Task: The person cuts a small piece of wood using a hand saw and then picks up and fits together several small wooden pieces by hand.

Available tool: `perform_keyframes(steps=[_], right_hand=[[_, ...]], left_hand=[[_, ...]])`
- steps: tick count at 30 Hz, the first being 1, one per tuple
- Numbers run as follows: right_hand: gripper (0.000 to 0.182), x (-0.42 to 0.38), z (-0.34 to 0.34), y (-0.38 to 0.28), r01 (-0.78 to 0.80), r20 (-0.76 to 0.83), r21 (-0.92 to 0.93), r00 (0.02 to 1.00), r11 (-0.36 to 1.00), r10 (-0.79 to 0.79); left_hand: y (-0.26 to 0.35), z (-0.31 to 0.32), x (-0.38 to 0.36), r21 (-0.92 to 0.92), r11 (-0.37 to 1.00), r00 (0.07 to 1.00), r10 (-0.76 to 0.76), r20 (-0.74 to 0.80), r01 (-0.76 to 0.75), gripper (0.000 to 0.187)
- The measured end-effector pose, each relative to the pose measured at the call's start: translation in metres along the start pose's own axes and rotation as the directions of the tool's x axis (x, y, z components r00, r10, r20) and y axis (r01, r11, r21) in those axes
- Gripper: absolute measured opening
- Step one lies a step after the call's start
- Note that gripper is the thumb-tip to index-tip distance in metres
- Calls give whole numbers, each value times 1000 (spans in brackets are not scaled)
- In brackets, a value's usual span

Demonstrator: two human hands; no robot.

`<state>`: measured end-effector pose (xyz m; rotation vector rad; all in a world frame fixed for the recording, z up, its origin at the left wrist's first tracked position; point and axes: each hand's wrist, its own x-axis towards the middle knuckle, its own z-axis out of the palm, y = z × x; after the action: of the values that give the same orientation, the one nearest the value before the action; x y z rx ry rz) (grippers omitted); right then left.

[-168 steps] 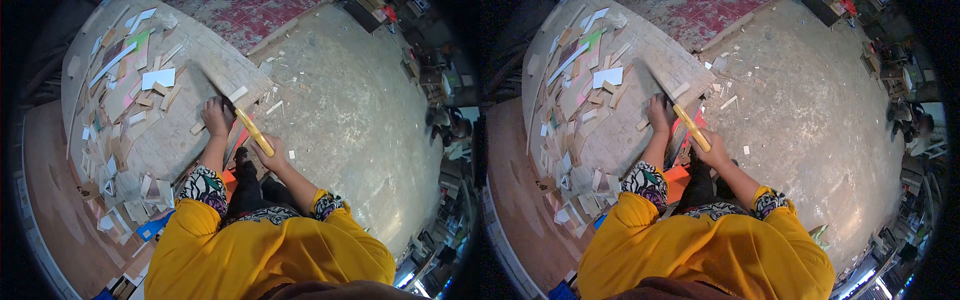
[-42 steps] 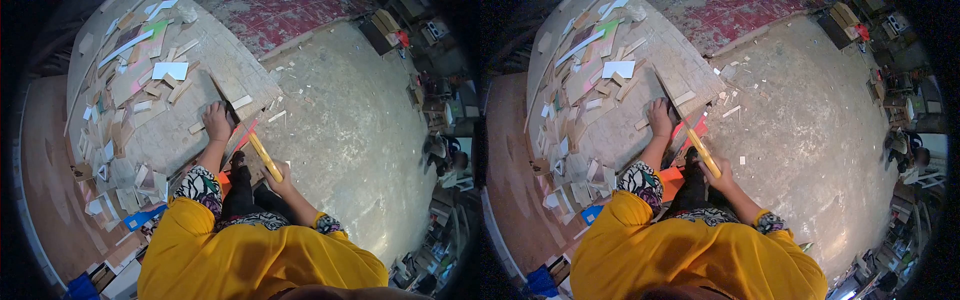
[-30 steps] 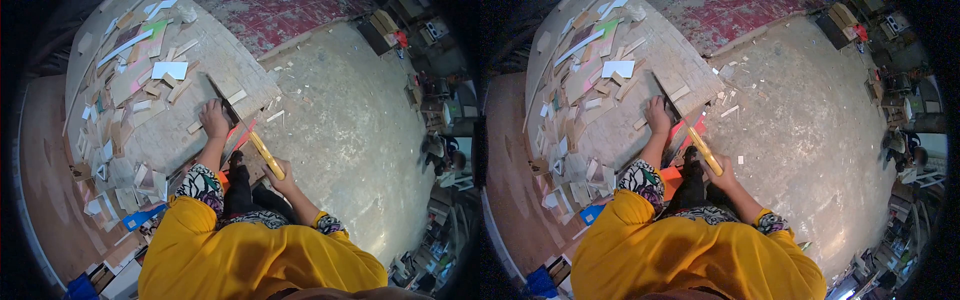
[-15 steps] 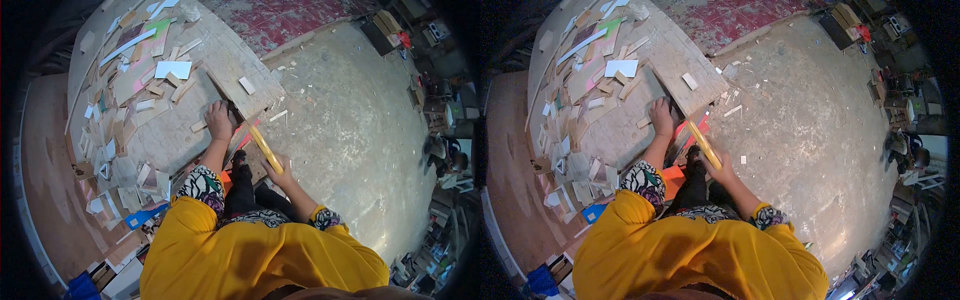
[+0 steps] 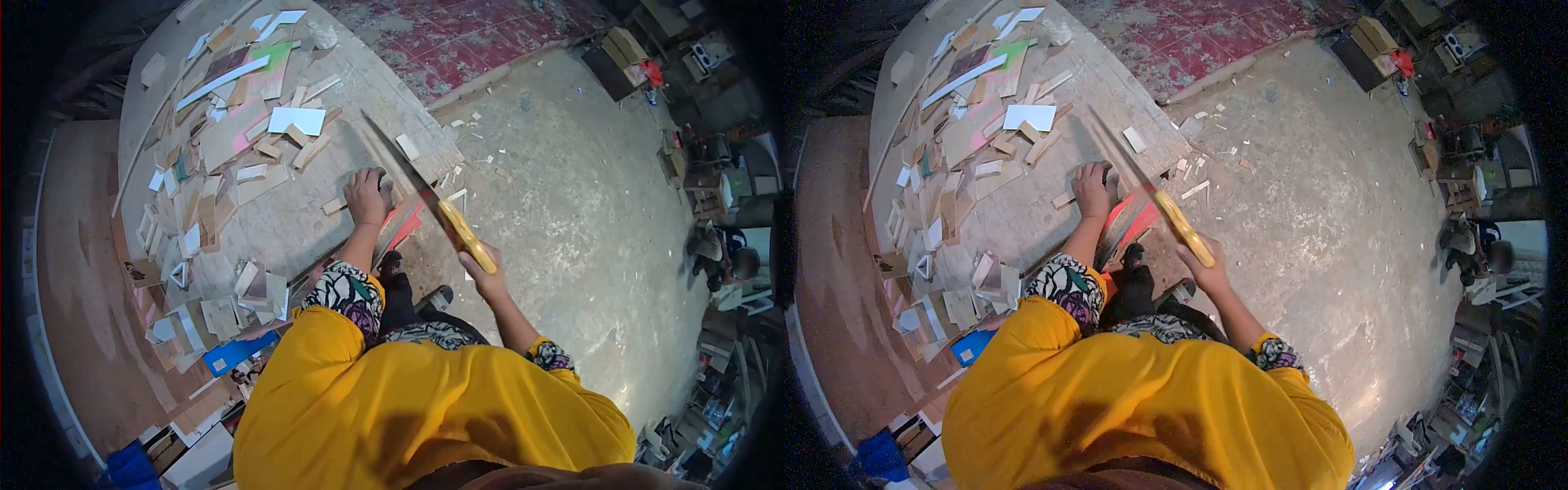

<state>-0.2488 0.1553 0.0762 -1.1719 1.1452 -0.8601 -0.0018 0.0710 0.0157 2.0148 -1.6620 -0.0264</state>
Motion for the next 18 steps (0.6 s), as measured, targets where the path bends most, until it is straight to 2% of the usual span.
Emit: perform_keyframes(steps=[2, 3, 5, 7, 9, 10, 13, 15, 16, 17, 18], right_hand=[[18, -15, -21, -8, 133, -36, -153, 989, 979, -140], [18, -20, -31, -13, 144, -31, -163, 988, 976, -151], [18, -21, -44, -25, 202, 29, -364, 978, 909, -205], [16, -18, -47, -34, 237, 33, -395, 969, 888, -244], [16, -10, -48, -31, 239, 16, -455, 965, 858, -261], [18, -3, -46, -32, 291, 37, -498, 948, 817, -316], [17, 23, -33, -47, 343, 97, -501, 935, 795, -342], [19, 49, -20, -59, 355, 118, -484, 932, 800, -342], [19, 64, -16, -60, 394, 164, -547, 916, 738, -367], [20, 80, -11, -60, 435, 213, -602, 896, 669, -390], [20, 96, -4, -60, 442, 224, -593, 893, 673, -389]], left_hand=[[1, 1, -1, 10, 1000, 1000, 5, -17, -5, 23], [1, 1, -2, 3, 1000, 1000, 1, -30, -1, 23], [1, 1, -2, -28, 1000, 1000, -11, -11, 10, 24], [2, 1, -4, -59, 998, 999, -15, -44, 13, 25], [4, -5, -5, -100, 993, 998, 59, -23, -61, 24], [4, -7, -3, -101, 993, 997, 56, -49, -60, 24], [1, -8, 0, -119, 991, 998, 68, -12, -69, 21], [-7, -6, 2, -162, 971, 981, 186, 60, -175, 18], [-10, -13, 7, -177, 951, 951, 278, 135, -253, 20], [-13, -17, 11, -167, 956, 953, 267, 140, -243, 20], [-15, -21, 16, -242, 917, 917, 362, 166, -318, 22]])
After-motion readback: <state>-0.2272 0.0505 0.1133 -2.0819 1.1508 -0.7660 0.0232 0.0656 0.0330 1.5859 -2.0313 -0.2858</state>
